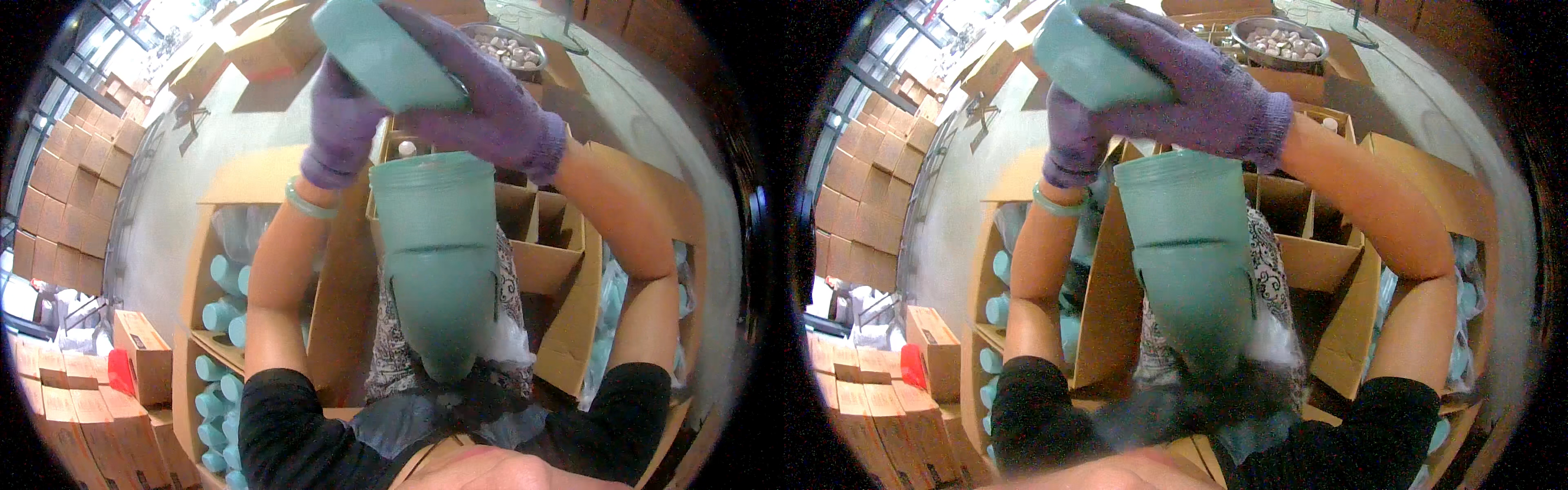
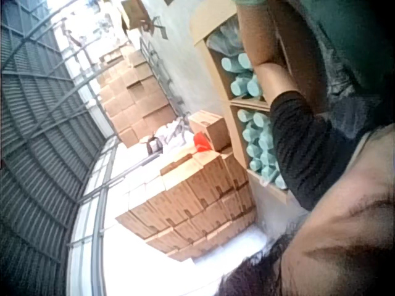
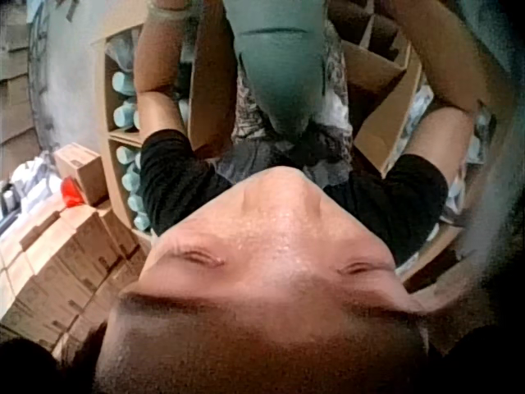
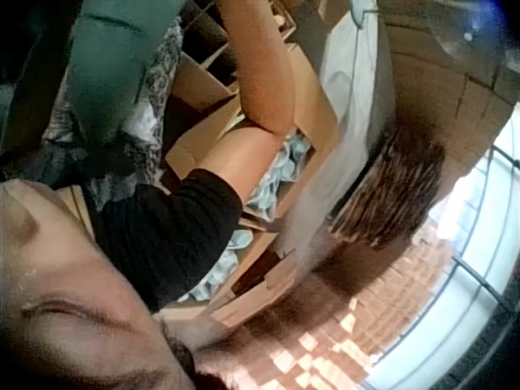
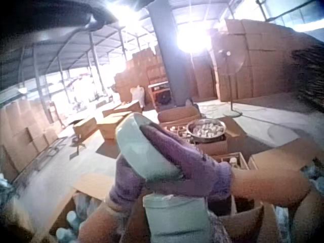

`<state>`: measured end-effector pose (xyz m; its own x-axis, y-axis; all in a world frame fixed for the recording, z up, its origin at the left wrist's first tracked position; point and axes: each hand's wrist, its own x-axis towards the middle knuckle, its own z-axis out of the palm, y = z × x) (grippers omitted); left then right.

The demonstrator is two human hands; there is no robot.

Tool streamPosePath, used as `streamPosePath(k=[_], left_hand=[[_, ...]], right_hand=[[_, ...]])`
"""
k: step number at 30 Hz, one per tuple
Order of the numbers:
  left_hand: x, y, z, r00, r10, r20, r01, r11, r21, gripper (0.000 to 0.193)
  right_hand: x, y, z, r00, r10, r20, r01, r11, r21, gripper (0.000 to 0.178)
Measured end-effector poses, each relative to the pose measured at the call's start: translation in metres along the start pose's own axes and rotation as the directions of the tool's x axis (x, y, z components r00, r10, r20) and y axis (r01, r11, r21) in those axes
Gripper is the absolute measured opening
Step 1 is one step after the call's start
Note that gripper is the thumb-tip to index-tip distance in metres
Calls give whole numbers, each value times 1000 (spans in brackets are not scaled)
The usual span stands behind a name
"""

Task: The person assembles light green plastic containers by inserting a metal insert into the base, screwing on the lid, and placing the completed unit into a clear plastic bag. The person repeats this process multiple times, placing the packaged containers into a cardboard box.

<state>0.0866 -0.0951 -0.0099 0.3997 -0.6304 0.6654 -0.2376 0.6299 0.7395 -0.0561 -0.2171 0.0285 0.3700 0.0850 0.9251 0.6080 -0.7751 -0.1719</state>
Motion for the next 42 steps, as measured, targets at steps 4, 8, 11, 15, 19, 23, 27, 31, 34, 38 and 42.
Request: streamPosePath(k=[4,8,11,15,19,23,27,31,34,38,42], left_hand=[[-7,-1,-4,955,261,-139,-147,828,541,56],[-29,-15,-36,916,154,-371,-56,964,261,30],[-55,-39,-50,995,-87,-48,99,934,343,62],[-72,-54,-34,917,-400,2,399,914,-73,82],[-82,-65,-38,897,-441,-42,437,897,-72,78],[-88,-66,-39,914,-394,-99,403,910,95,64],[-93,-49,-22,892,-444,-90,449,892,52,70],[-87,-32,8,854,-482,-198,507,855,107,68],[-79,-50,-4,808,-584,-78,567,806,-168,70],[-44,-57,-24,549,-800,244,772,373,-514,66],[1,-82,-61,424,-649,631,283,757,589,42]], right_hand=[[-14,21,-20,723,670,167,-674,633,382,55],[-3,25,-53,642,395,658,-624,767,148,54],[-12,31,-37,525,208,825,-609,769,194,56],[-20,37,-25,470,185,863,-656,727,201,54],[-31,47,-17,509,145,848,-615,752,240,54],[-35,48,-16,455,164,875,-699,674,237,54],[-84,66,-13,544,372,752,-777,563,284,55],[-112,65,-12,755,371,541,-605,712,357,61],[-112,64,-22,686,506,523,-721,572,392,58],[-100,63,-24,405,722,561,-907,395,147,46],[-92,104,-33,309,424,851,-743,667,-63,41]])
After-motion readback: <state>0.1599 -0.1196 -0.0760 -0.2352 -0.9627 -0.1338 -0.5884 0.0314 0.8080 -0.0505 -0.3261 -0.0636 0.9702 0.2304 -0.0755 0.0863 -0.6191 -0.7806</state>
